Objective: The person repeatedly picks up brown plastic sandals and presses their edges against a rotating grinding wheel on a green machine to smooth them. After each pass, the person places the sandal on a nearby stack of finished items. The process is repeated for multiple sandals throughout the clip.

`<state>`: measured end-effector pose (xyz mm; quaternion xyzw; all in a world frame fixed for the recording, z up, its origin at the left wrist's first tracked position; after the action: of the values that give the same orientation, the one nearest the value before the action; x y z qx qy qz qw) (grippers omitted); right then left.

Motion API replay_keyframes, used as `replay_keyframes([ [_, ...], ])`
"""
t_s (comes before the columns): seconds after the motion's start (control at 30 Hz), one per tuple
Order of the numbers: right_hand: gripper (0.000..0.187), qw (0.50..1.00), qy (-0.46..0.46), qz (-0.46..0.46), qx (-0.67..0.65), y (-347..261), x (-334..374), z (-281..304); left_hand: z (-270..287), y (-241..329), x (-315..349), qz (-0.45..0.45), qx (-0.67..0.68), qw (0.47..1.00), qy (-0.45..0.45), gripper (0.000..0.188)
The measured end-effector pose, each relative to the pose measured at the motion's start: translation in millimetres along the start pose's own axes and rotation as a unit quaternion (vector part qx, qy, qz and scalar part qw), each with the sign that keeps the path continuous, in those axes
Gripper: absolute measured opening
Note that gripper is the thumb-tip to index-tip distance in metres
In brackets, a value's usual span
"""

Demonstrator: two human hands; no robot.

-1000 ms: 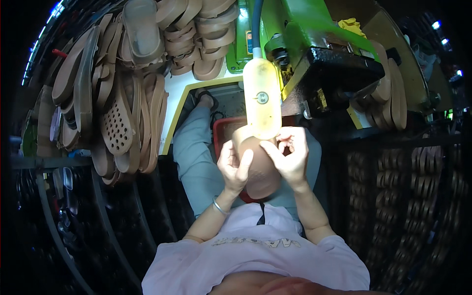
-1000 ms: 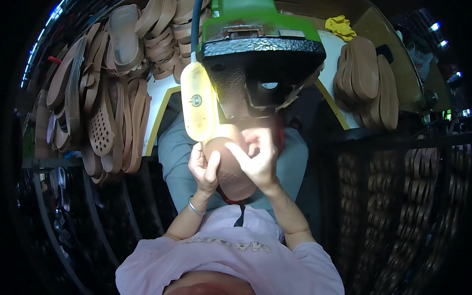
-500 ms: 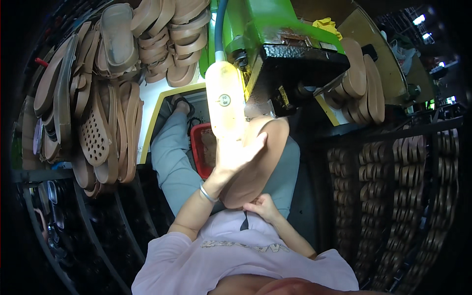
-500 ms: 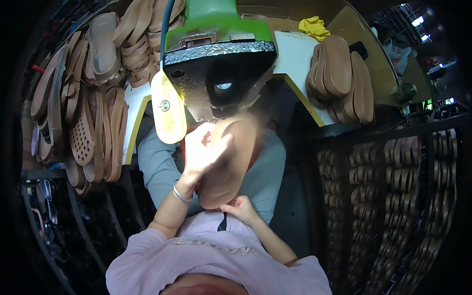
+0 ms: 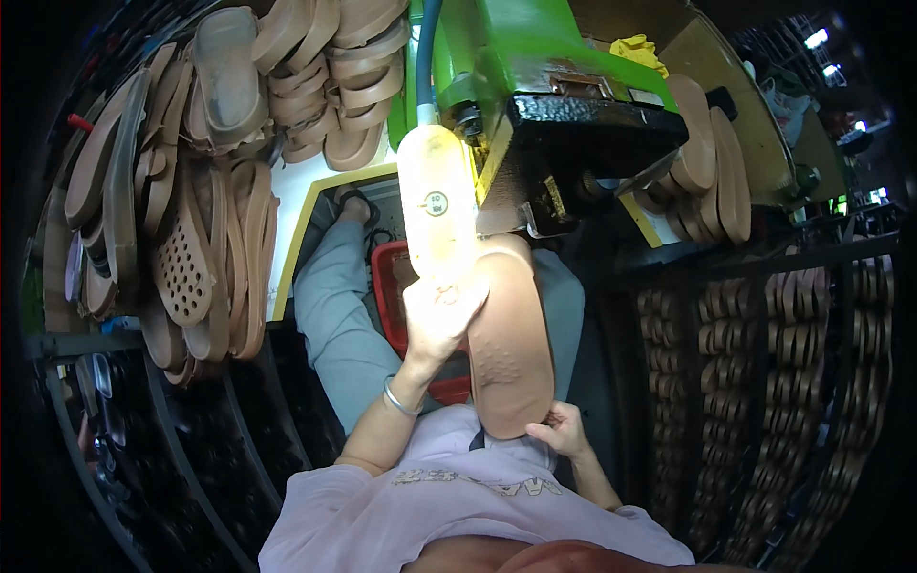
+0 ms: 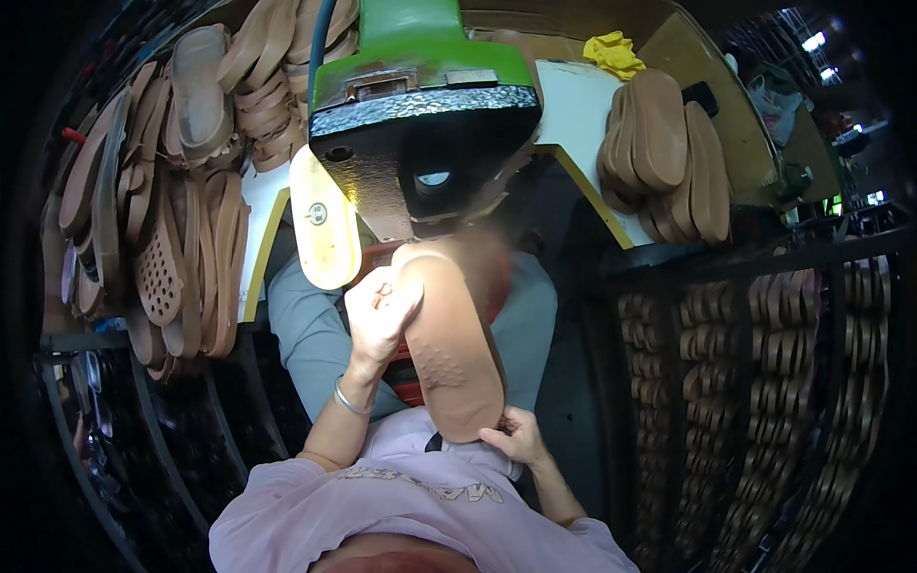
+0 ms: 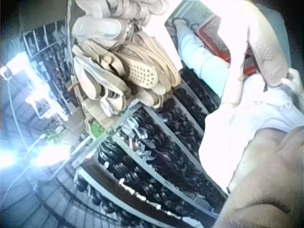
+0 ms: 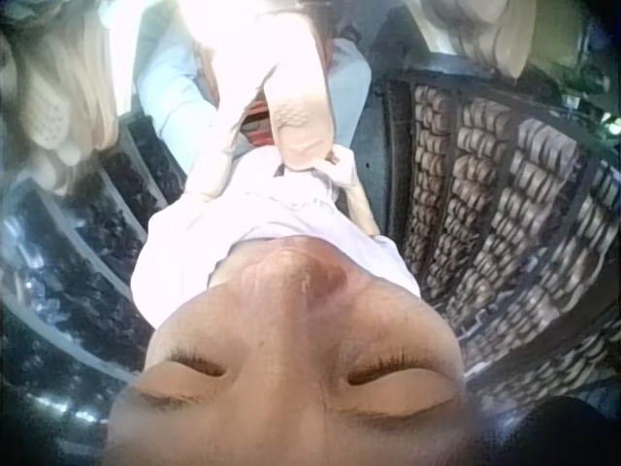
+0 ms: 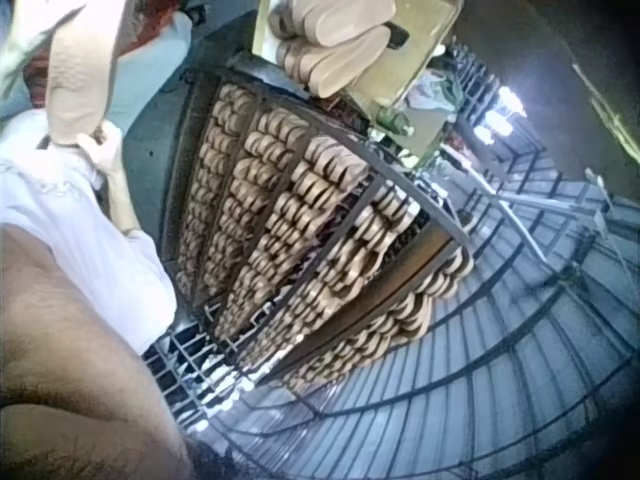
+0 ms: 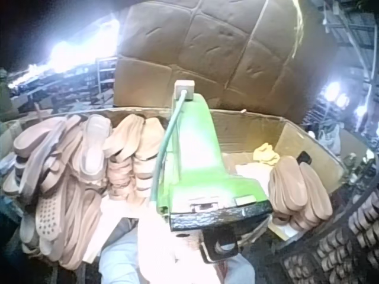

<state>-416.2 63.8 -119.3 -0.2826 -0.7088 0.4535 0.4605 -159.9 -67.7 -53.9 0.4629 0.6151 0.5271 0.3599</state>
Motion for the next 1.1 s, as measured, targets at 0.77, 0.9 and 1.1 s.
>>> replay_keyframes([
  [0.77, 0.028, 0.93, 0.33, 0.162, 0.007, -26.7, -9.1, 75.9, -3.8, -5.6, -0.6, 0.022, 0.051, 0.997, -0.048, 0.036],
  [0.9, 0.03, 0.901, 0.371, 0.223, 0.019, -61.5, -5.5, 99.4, -18.7, 2.6, -8.0, -0.002, 0.07, 0.996, -0.062, 0.032],
  [1.1, 0.026, 0.88, 0.382, 0.28, 0.049, -115.2, -19.6, 117.7, -12.6, -0.1, -8.1, -0.021, 0.017, 0.998, -0.06, 0.03],
])
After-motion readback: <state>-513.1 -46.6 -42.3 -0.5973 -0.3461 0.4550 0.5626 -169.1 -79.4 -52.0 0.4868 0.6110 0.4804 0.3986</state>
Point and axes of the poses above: each hand's wrist, its own x-axis away from the middle knuckle, its own z-axis out of the back of the hand, y = z × x, the point moved 6 cm from there along -x, towards the middle knuckle, and after that the axes turned 2 degrees about y, right-handed, at the moved point
